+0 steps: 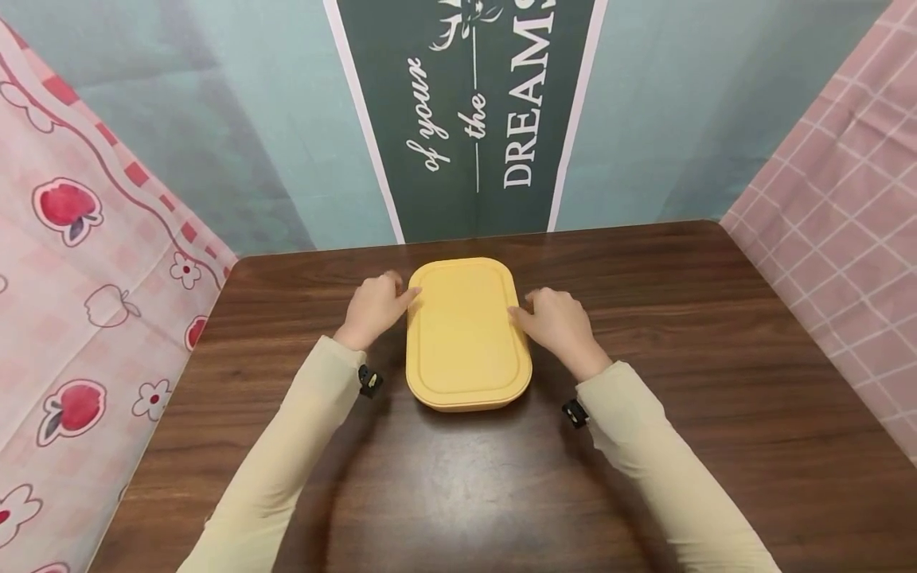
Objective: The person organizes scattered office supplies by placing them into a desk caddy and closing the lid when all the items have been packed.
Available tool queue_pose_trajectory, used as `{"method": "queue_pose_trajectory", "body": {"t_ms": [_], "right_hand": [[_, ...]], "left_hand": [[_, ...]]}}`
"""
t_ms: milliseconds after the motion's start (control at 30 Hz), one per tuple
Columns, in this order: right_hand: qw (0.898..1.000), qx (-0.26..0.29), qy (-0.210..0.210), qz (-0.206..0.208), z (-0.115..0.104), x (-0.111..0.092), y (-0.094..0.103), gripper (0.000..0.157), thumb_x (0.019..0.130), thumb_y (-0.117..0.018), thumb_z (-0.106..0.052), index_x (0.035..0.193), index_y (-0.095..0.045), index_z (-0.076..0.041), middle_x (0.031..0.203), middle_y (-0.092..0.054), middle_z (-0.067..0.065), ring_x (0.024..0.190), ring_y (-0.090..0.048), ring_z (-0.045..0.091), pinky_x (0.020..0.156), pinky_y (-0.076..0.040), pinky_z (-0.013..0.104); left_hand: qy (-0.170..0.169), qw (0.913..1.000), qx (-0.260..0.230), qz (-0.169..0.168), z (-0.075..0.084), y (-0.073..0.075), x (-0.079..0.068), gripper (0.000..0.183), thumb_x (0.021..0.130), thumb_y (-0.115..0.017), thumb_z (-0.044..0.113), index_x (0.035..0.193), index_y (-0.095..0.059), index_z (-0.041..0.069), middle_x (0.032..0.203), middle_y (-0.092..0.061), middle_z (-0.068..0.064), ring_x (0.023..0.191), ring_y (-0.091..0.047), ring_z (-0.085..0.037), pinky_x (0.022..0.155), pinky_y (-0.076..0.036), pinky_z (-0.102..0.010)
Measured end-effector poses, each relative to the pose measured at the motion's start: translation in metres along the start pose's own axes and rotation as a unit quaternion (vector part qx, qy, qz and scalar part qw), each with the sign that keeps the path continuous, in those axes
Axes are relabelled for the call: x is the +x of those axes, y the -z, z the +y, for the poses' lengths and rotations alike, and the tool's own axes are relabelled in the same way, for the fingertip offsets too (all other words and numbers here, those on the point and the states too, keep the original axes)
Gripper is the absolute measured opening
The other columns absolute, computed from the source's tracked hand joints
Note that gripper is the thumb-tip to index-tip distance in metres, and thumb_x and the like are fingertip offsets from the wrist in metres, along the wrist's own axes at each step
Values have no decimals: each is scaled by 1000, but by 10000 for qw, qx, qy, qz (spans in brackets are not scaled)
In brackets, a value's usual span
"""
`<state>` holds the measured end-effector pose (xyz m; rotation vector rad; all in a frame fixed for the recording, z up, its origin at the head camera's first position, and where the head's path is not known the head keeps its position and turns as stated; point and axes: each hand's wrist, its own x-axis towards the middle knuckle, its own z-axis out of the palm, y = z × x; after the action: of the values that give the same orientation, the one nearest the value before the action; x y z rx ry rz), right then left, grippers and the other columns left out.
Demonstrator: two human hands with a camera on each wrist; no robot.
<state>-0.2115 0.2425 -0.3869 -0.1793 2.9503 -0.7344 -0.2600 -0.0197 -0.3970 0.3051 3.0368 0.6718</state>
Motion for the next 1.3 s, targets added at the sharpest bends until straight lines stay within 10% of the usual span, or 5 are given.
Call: {"method": "queue_pose_trajectory", "body": {"t_ms": [100,233,467,1300], "right_hand": [[9969,-436,615,205,0,17,-4,61,103,-57,-32,144,-47,12,126,-65,33,104,-70,40,88,-57,51],[9863,-878,1394,-43,2,42,-17,68,105,-51,-32,153,-30,11,162,-27,30,153,-24,45,124,-23,61],[9692,-1034,2224,-242,3,66,-44,68,104,-49,-32,154,-30,11,165,-22,27,155,-19,45,126,-15,61],[9714,-1326,1940,-356,8,65,-52,69,106,-43,-38,159,-24,3,168,-20,18,159,-15,34,129,-10,55]], "left_hand": [[-761,9962,417,88,10,-6,7,61,104,-54,41,142,-51,-7,144,-56,-26,132,-58,-34,108,-51,-42],[-1606,9821,851,-489,18,-21,15,77,107,-43,46,159,-18,-5,169,-13,-21,159,-10,-34,130,-15,-47],[-1753,9709,1285,-1005,11,-45,18,79,107,-35,52,162,-11,1,171,-5,-15,160,-3,-30,131,-8,-46],[-1799,9615,1755,-1109,13,-51,17,73,108,-24,53,163,-12,6,172,-7,-10,161,-6,-25,131,-3,-50]]}}
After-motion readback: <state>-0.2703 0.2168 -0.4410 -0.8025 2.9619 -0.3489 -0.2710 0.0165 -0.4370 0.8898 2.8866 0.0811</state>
